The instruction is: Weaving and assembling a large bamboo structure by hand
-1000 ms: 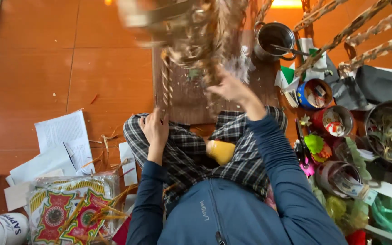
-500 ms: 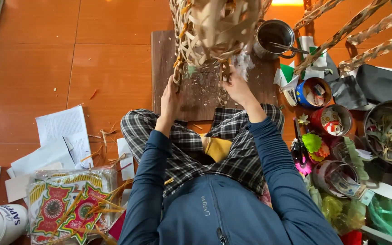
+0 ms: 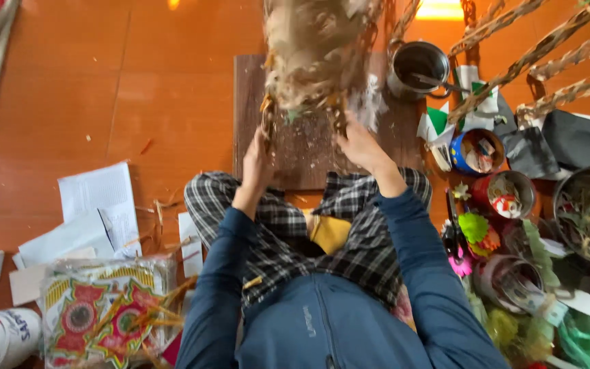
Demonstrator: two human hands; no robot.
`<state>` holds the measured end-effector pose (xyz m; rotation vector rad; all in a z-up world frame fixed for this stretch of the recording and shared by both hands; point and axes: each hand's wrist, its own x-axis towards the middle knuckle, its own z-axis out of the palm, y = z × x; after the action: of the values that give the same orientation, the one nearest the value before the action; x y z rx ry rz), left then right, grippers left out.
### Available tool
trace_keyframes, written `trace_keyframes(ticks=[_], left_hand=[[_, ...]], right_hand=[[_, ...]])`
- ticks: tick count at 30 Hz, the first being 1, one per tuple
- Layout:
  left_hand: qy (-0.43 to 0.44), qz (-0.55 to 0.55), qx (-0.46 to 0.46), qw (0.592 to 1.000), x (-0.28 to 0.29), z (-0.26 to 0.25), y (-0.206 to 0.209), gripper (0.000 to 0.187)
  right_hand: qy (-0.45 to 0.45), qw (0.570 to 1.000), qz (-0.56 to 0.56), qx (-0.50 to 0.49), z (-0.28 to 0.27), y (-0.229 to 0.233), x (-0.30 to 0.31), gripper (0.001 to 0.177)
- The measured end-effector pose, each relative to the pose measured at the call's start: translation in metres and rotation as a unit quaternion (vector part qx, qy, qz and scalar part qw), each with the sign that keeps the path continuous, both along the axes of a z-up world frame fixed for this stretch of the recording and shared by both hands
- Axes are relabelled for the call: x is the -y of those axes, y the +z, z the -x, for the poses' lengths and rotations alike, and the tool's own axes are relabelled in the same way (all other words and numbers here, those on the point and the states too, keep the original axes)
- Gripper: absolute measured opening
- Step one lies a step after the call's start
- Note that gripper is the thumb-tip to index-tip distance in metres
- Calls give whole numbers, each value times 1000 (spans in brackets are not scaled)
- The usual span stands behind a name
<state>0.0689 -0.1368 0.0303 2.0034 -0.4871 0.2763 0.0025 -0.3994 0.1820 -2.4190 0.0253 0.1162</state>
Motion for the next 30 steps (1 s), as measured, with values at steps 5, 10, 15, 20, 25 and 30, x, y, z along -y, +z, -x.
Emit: trace_keyframes(ticks=[5, 10, 15, 20, 25, 30], left_hand=[[12, -99, 18, 995, -9, -12, 14, 89], [13, -135, 31, 990, -8, -12, 3, 84], [-1, -227, 23, 974, -20, -17, -20, 110], [-50, -52, -4, 997, -29, -38, 78, 96], [-72, 0, -77, 994, -2, -37, 157, 96], [-111, 63, -138, 982, 16, -39, 189, 129]], right_hand=[[5, 994, -59, 86, -5, 23, -14, 46], [10, 993, -114, -31, -26, -38, 22, 74], [13, 1000, -17, 12, -12, -3, 21, 70], [-23, 985, -73, 155, -27, 30, 38, 60], [127, 913, -132, 366, -19, 176, 39, 49], [141, 837, -74, 523, -11, 267, 25, 58]])
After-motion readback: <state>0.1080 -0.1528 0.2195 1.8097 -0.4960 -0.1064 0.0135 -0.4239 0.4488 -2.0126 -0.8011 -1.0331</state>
